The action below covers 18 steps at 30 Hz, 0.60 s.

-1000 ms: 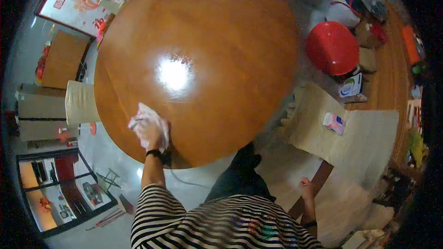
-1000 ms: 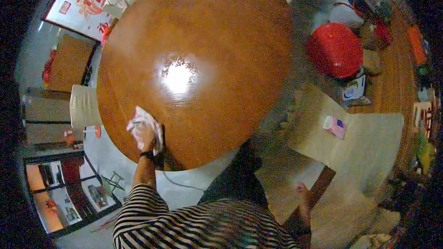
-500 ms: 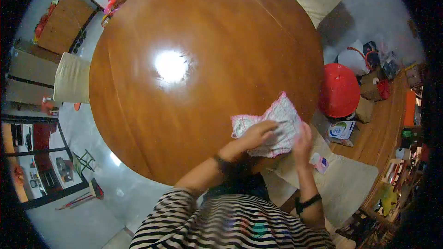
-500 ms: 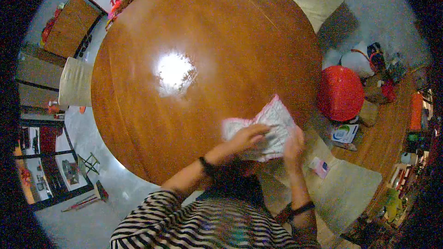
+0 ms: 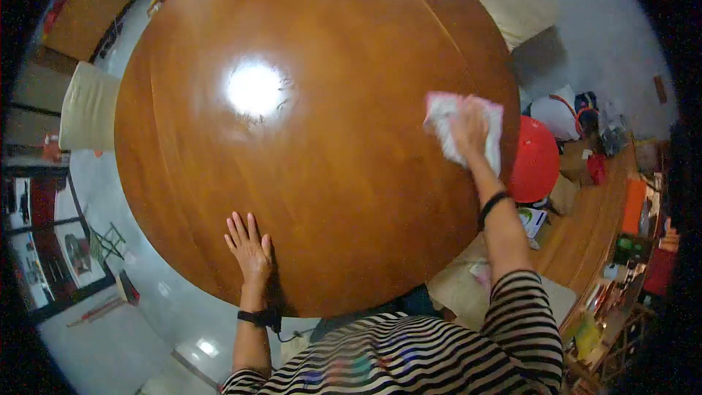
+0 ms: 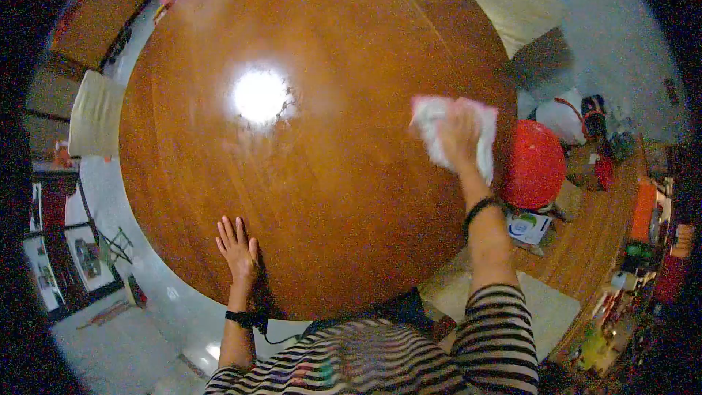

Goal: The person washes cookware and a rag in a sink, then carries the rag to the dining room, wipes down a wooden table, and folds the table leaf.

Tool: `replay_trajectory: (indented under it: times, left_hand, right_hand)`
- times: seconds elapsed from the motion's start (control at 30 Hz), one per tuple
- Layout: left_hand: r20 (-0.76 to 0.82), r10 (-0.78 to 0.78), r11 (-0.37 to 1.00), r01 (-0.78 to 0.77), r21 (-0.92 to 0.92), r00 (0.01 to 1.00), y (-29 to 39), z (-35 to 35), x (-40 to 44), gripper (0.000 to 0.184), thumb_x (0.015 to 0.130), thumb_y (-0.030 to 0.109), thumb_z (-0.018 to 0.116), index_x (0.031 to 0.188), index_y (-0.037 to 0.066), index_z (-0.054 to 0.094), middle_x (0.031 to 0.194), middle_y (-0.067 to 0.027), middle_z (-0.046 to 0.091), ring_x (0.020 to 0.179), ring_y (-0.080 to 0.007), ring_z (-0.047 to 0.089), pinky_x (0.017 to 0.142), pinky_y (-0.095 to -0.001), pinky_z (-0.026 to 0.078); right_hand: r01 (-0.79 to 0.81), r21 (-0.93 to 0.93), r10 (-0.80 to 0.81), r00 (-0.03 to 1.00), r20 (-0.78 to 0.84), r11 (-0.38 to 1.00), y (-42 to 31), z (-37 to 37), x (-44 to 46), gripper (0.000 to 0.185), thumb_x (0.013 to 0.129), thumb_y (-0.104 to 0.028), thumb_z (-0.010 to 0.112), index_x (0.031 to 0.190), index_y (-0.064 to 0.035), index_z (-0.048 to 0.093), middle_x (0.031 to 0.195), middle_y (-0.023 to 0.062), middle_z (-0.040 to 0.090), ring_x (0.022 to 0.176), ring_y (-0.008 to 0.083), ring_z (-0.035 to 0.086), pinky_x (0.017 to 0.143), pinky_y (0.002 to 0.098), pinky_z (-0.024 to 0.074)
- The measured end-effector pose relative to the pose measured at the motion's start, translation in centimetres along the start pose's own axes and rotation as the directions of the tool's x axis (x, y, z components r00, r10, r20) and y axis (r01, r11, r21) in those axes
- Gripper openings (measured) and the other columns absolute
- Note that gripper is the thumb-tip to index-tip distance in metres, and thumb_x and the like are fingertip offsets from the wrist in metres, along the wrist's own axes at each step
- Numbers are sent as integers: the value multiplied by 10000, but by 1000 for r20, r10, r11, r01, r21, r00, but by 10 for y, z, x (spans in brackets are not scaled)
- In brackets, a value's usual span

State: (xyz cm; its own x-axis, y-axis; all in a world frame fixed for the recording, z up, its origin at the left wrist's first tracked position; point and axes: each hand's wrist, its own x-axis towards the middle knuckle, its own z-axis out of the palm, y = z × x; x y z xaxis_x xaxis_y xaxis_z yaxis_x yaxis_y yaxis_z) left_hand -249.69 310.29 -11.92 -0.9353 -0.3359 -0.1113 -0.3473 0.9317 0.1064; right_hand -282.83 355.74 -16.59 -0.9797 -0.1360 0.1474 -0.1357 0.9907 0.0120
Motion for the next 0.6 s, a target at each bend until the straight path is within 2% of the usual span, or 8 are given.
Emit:
replay_trajectory:
  times: [0.07,0.17,0.27,0.3,0.37,0.5,0.57,0.6]
  left_hand:
    - [10,-19,1000,19,4,1000,1,2,1,566,895,346,396,1396,103,291,1484,-172,116,1364,-366,94,1066,-546,88]
    - [9,-27,999,27,33,1000,1,1,2,575,897,368,390,1403,121,277,1488,-159,115,1363,-362,101,1066,-548,93]
    - [1,-43,999,42,32,999,-1,7,4,571,900,384,383,1402,133,280,1489,-151,117,1362,-363,105,1065,-550,96]
    - [18,-65,997,64,45,998,0,5,5,558,906,391,379,1400,149,286,1490,-144,119,1364,-351,107,1060,-555,114]
    - [79,-135,991,135,7,988,7,-6,9,548,905,365,405,1399,157,289,1489,-141,123,1366,-340,111,1056,-559,130]
    - [91,-318,934,329,-142,944,28,-18,-3,545,899,274,474,1400,166,288,1483,-139,145,1356,-340,153,1043,-561,168]
    - [58,-325,934,330,-136,944,41,-10,-38,526,913,251,463,1400,161,284,1480,-144,151,1342,-363,178,1036,-562,177]
    - [93,-375,916,384,-119,922,51,-9,-51,527,912,247,465,1400,160,284,1479,-146,152,1341,-367,178,1034,-563,180]
  right_hand:
    - [-267,24,267,963,21,963,-15,-11,41,647,848,-421,471,1400,-142,283,1467,104,227,1337,319,208,1024,571,185]
    - [-129,-1,129,991,-23,992,-65,2,61,621,854,-395,472,1393,-143,296,1449,126,259,1319,328,247,1041,518,192]
    - [410,189,-342,888,-307,893,-174,-1,23,495,789,-297,510,1218,-51,485,1253,173,481,1204,331,391,968,529,272]
    - [262,353,-380,866,325,898,-214,10,2,339,782,-235,498,1030,-20,584,1114,190,558,1088,352,475,946,526,290]
    - [586,657,-640,742,-200,475,-254,-29,-96,273,794,-197,472,939,-6,604,997,208,590,986,368,534,921,522,331]
    - [523,849,-892,346,-290,-73,-199,-69,-195,375,877,-223,408,1219,-99,498,1299,137,457,1223,311,410,1025,418,294]
    - [68,920,-918,-74,390,385,-144,-108,-134,396,864,-267,439,1237,-148,500,1321,105,449,1223,273,417,1007,369,330]
    - [106,910,-913,126,388,402,-107,-84,-110,425,834,-300,474,1224,-135,507,1277,110,479,1174,277,447,979,376,349]
